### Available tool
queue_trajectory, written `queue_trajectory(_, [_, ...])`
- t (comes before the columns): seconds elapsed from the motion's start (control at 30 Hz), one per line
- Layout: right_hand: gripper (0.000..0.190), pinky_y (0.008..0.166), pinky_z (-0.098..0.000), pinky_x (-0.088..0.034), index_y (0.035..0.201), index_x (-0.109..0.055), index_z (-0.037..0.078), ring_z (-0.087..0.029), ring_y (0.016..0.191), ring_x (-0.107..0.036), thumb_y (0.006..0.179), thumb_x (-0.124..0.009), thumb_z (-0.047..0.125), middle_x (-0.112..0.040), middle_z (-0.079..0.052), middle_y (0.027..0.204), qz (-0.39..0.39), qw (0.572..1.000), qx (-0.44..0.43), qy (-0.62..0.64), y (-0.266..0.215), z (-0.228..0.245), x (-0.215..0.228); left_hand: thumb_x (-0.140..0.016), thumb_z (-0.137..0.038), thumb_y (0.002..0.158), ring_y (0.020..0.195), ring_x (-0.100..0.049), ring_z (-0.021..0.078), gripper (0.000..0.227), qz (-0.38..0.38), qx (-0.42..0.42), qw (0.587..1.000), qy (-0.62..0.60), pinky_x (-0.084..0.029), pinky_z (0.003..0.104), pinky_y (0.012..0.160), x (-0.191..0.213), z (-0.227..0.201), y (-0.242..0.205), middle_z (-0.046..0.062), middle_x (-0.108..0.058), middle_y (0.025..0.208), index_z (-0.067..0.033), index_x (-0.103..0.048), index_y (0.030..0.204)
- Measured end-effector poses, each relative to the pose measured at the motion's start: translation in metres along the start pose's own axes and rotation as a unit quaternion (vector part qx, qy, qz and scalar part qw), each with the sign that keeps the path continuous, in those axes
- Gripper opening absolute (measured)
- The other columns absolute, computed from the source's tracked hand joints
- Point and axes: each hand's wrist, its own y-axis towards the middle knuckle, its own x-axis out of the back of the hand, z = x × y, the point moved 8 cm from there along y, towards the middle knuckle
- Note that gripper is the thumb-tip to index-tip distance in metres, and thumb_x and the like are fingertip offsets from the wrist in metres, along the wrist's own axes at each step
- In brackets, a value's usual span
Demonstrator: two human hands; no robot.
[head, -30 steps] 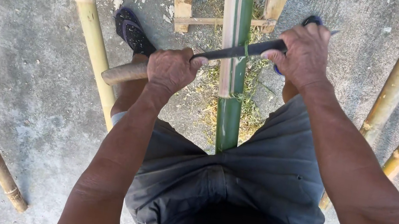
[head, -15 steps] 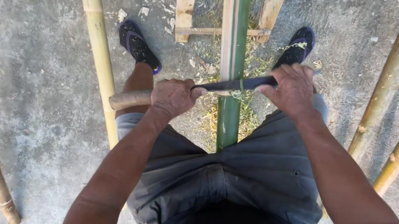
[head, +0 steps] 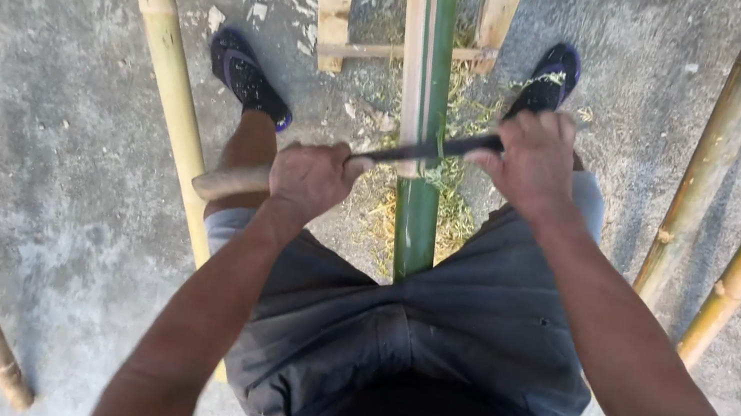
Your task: Scraping the outer layer of a bamboo pole using a machete held with both hands while sitting on the pole.
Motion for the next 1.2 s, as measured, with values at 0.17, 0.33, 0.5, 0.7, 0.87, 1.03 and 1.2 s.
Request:
queue_trajectory(0.17, [0.049, 0.104, -0.0475, -0.035, 0.101, -0.074, 0.011, -0.027, 0.105, -0.055, 0.083, -0.072, 0.057, -0.066, -0.005, 0.098, 0.07, 0.997, -0.02, 0.034, 0.012, -0.011, -0.012, -0.037, -0.067, 0.101, 0.078, -0.073, 0.0314, 0.061, 0.03, -0.002, 0.999, -0.012, -0.057, 0.05, 0.077, 0.004, 0.001, 0.003, 0.012, -0.073, 0.076, -0.0159, -0.07, 0.1])
queue_trajectory(0.33, [0.047, 0.098, -0.0458, -0.036, 0.1, -0.075, 0.013, -0.026, 0.1, -0.054, 0.082, -0.075, 0.056, -0.066, -0.006, 0.096, 0.16, 0.986, -0.045, 0.014, 0.007, -0.001, -0.015, -0.038, -0.063, 0.103, 0.081, -0.073, 0.0326, 0.057, 0.079, 0.017, 0.997, -0.009, -0.057, 0.051, 0.075, -0.006, 0.002, -0.006, 0.014, -0.073, 0.083, -0.0148, -0.068, 0.103])
queue_trajectory(0.5, [0.044, 0.096, -0.046, -0.037, 0.099, -0.075, 0.015, -0.025, 0.099, -0.054, 0.079, -0.078, 0.054, -0.067, -0.005, 0.094, 0.159, 0.985, -0.059, 0.025, 0.019, -0.012, -0.019, -0.038, -0.062, 0.101, 0.086, -0.073, 0.0317, 0.055, 0.103, 0.03, 0.994, -0.002, -0.057, 0.05, 0.083, 0.008, -0.005, -0.002, 0.013, -0.075, 0.086, -0.0163, -0.068, 0.109])
queue_trajectory(0.7, [0.039, 0.095, -0.0464, -0.038, 0.087, -0.072, 0.014, -0.027, 0.098, -0.057, 0.081, -0.079, 0.052, -0.067, -0.006, 0.093, 0.218, 0.975, -0.043, -0.015, 0.016, -0.01, -0.03, -0.029, -0.059, 0.107, 0.08, -0.073, 0.0293, 0.058, 0.189, 0.061, 0.98, -0.005, -0.06, 0.05, 0.074, 0.009, -0.005, -0.016, 0.013, -0.07, 0.083, -0.0132, -0.064, 0.115])
queue_trajectory(0.87, [0.03, 0.096, -0.0451, -0.041, 0.093, -0.071, 0.014, -0.027, 0.099, -0.061, 0.088, -0.078, 0.043, -0.069, -0.007, 0.096, 0.201, 0.978, -0.052, 0.023, 0.036, -0.004, -0.009, -0.033, -0.062, 0.103, 0.087, -0.072, 0.0301, 0.059, 0.148, 0.083, 0.985, -0.022, -0.058, 0.05, 0.08, 0.017, -0.006, -0.012, 0.013, -0.07, 0.088, -0.0138, -0.063, 0.121])
queue_trajectory(1.03, [0.037, 0.099, -0.0487, -0.033, 0.102, -0.073, 0.015, -0.032, 0.109, -0.058, 0.082, -0.083, 0.045, -0.068, -0.01, 0.102, 0.314, 0.945, -0.072, 0.065, 0.008, -0.013, -0.041, -0.035, -0.064, 0.101, 0.095, -0.069, 0.0322, 0.06, 0.157, 0.027, 0.987, -0.027, -0.054, 0.053, 0.085, -0.013, -0.004, -0.019, 0.013, -0.07, 0.093, -0.0154, -0.067, 0.115])
queue_trajectory(1.2, [0.036, 0.103, -0.0434, -0.035, 0.103, -0.075, 0.016, -0.025, 0.105, -0.056, 0.081, -0.078, 0.044, -0.07, -0.006, 0.098, 0.247, 0.965, -0.077, 0.037, 0.029, -0.01, -0.019, -0.036, -0.063, 0.103, 0.096, -0.072, 0.0312, 0.061, 0.142, 0.077, 0.985, -0.057, -0.055, 0.049, 0.091, 0.003, -0.006, -0.015, 0.015, -0.075, 0.094, -0.0131, -0.067, 0.116])
